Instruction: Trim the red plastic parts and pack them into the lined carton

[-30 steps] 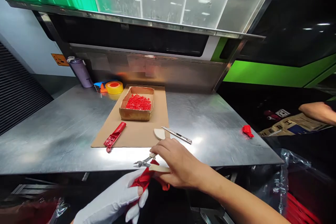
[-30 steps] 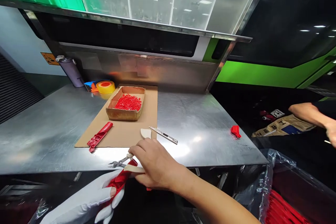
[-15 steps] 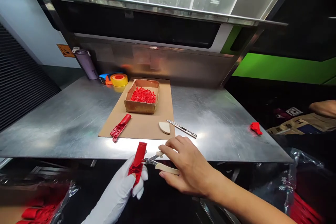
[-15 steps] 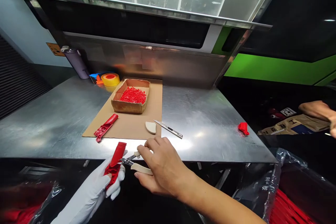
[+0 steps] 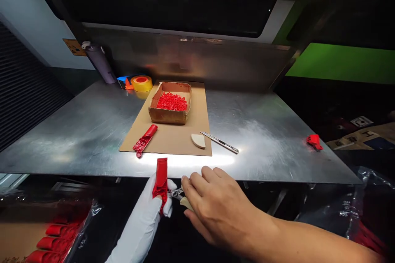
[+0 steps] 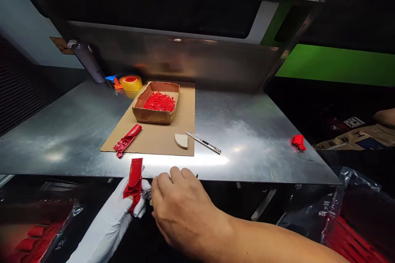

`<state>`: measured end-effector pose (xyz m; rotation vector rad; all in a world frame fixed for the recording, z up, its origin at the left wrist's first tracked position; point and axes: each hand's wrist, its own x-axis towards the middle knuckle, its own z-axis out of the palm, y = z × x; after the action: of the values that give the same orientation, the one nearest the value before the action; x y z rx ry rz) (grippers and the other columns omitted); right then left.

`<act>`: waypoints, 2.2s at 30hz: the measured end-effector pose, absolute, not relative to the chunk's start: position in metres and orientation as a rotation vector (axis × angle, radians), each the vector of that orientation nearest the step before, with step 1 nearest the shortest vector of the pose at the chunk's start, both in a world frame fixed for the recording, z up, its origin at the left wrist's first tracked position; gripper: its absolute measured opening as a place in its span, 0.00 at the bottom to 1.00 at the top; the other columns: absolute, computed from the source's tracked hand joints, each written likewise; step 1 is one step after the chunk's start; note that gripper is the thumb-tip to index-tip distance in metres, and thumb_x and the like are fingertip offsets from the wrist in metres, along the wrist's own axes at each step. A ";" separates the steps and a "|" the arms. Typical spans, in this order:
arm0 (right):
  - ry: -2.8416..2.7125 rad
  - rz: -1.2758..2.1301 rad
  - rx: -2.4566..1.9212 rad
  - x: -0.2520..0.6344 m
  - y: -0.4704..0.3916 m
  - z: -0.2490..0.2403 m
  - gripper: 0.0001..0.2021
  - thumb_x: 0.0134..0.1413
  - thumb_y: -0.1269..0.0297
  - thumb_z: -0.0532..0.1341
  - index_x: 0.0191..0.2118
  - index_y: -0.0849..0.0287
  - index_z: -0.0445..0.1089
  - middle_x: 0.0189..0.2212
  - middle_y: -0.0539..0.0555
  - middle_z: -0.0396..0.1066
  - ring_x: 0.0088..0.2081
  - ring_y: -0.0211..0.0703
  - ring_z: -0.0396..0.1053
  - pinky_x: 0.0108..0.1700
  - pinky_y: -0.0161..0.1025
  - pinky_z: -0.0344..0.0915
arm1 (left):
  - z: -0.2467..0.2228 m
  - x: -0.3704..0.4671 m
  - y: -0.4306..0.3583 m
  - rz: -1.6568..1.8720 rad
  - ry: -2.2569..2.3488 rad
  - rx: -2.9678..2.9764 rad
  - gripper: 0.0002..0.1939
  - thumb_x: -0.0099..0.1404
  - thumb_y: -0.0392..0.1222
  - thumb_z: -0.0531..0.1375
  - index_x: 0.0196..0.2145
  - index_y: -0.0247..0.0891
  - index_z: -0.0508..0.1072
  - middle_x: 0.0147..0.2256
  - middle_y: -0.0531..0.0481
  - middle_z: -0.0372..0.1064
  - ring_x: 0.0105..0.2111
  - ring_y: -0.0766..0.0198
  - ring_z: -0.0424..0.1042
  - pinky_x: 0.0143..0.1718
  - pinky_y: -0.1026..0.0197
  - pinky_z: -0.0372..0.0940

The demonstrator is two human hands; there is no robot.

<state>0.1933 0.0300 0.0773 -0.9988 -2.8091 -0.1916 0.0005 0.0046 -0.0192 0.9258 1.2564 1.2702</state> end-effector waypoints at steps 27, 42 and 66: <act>-2.665 -0.559 -0.977 0.157 0.020 0.067 0.05 0.49 0.74 0.54 0.31 0.62 0.68 0.25 0.57 0.62 0.25 0.48 0.57 0.24 0.44 0.48 | -0.023 -0.015 0.003 1.283 1.382 1.013 0.14 0.69 0.47 0.61 0.47 0.35 0.72 0.44 0.46 0.71 0.39 0.60 0.72 0.40 0.55 0.71; -2.731 -0.505 -0.959 0.156 0.017 0.062 0.04 0.47 0.74 0.55 0.28 0.60 0.65 0.23 0.56 0.62 0.22 0.46 0.58 0.19 0.42 0.45 | -0.035 -0.015 0.007 1.294 1.427 1.019 0.09 0.57 0.40 0.68 0.35 0.38 0.75 0.34 0.50 0.71 0.38 0.57 0.71 0.44 0.55 0.69; -2.908 -0.378 -0.936 0.161 0.028 0.065 0.03 0.51 0.74 0.58 0.31 0.60 0.64 0.25 0.54 0.61 0.25 0.46 0.60 0.22 0.41 0.51 | -0.017 -0.017 0.006 1.250 1.412 0.968 0.17 0.50 0.40 0.67 0.40 0.42 0.77 0.41 0.46 0.76 0.55 0.43 0.67 0.56 0.49 0.64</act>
<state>0.1610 0.0279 0.0648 -0.9356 -2.9084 -0.3779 -0.0170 0.0059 -0.0175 0.9683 1.4121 1.2495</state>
